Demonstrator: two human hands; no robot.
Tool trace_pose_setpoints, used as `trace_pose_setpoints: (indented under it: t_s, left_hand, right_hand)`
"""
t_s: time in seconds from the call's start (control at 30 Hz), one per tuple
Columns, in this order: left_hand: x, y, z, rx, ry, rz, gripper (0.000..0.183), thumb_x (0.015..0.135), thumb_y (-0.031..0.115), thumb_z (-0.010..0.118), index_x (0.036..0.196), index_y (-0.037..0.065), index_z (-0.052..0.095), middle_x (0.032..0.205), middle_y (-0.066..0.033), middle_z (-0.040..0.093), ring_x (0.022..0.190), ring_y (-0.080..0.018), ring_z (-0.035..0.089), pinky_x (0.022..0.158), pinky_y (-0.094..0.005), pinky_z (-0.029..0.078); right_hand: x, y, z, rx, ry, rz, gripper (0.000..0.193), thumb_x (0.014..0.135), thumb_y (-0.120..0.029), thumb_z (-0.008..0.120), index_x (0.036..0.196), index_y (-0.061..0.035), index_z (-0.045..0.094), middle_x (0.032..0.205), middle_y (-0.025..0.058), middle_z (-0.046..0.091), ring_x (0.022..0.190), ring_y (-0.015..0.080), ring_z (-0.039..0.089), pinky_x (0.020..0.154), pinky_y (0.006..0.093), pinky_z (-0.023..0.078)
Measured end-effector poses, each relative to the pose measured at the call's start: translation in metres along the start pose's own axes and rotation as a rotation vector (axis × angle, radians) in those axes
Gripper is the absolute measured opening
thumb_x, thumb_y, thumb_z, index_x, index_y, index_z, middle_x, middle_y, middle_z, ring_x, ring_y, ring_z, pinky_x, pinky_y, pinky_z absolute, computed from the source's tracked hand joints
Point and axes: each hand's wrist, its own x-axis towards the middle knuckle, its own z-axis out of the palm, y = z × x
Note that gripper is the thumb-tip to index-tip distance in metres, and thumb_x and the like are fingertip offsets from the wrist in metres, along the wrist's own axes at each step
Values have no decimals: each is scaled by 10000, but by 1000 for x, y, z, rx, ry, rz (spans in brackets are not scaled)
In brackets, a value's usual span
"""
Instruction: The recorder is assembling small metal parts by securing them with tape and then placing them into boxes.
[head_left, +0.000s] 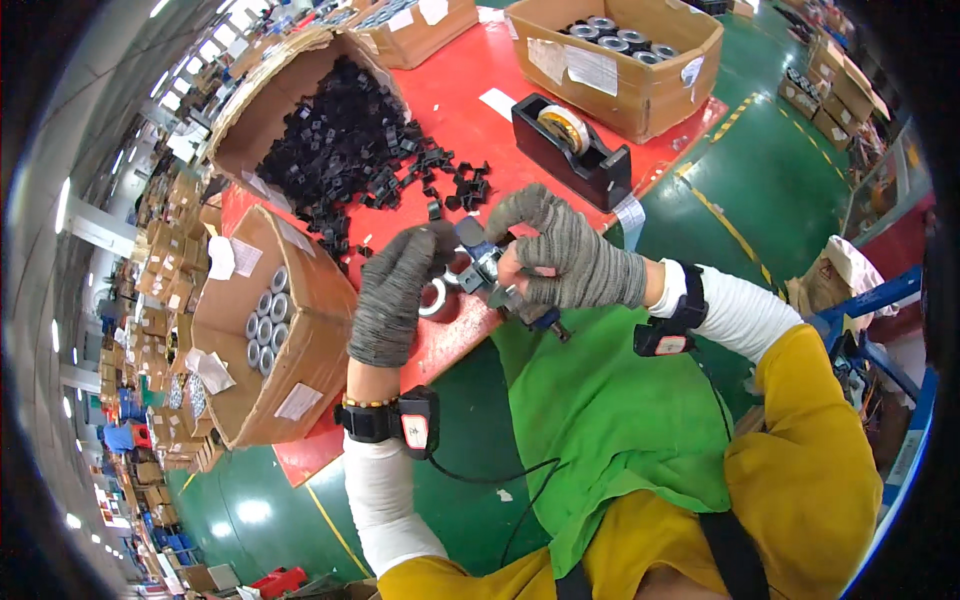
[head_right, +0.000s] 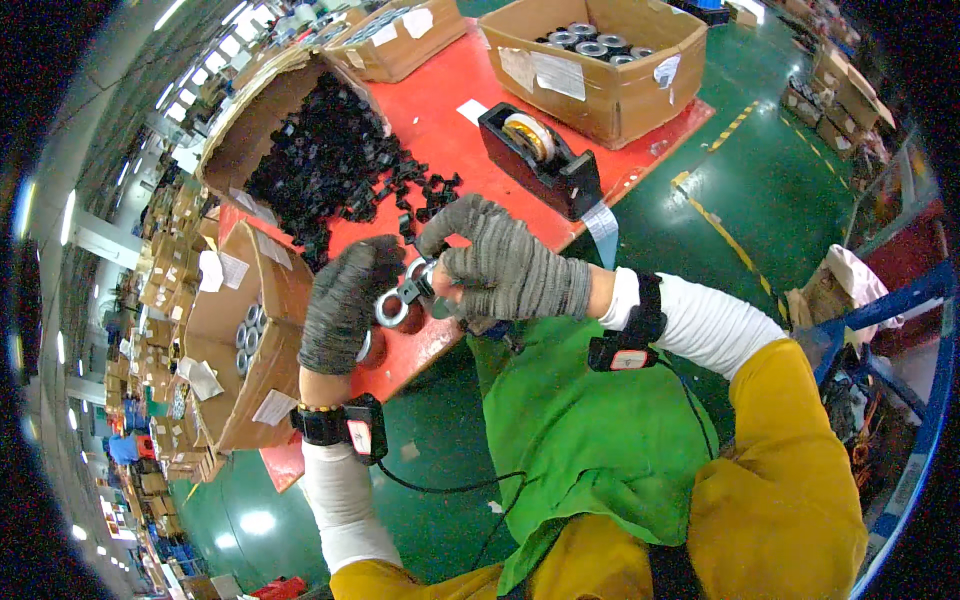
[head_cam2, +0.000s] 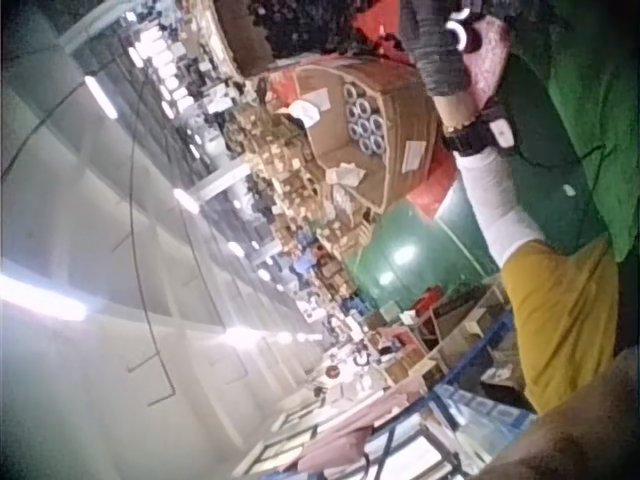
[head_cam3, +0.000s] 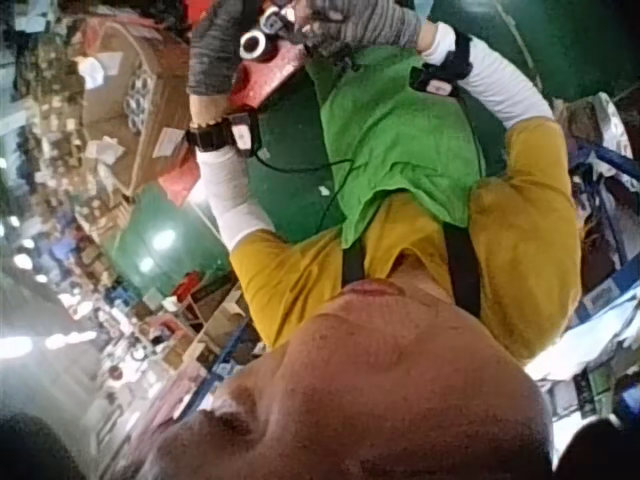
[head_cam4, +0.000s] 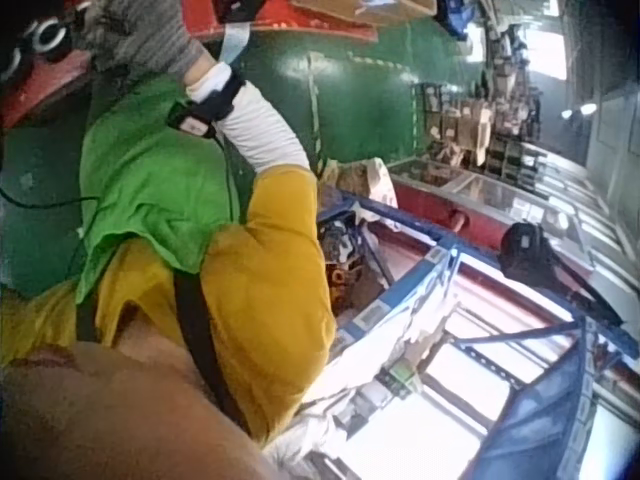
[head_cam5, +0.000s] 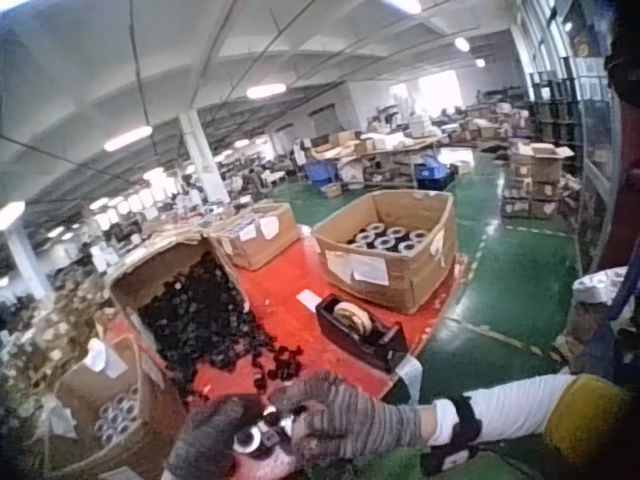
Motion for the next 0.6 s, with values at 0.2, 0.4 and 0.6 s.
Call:
trace_pose_setpoints:
  t_s: [0.2,0.4,0.6]
  left_hand:
    - [-5,-5,20,208,-185,-53,375,865,267,591,1120,-7,573,949,-44,619,857,-124,559,764,-270,451]
    - [-6,-10,26,661,-210,113,441,765,188,703,1123,-14,542,907,-86,615,778,-144,581,704,-271,474]
    - [-17,-1,65,1537,137,313,307,677,265,686,889,70,578,808,-100,560,836,-273,530,720,-422,395]
  right_hand:
    - [-14,0,4,35,67,-48,293,700,-206,736,928,-84,600,989,96,559,851,267,565,729,387,462]
    - [-28,4,-5,-139,84,-204,395,707,-109,698,1086,-131,587,1121,116,561,923,292,576,760,404,465]
    - [-89,2,-17,47,-39,181,310,755,-207,655,1048,-115,608,1138,130,565,929,323,563,800,389,440]
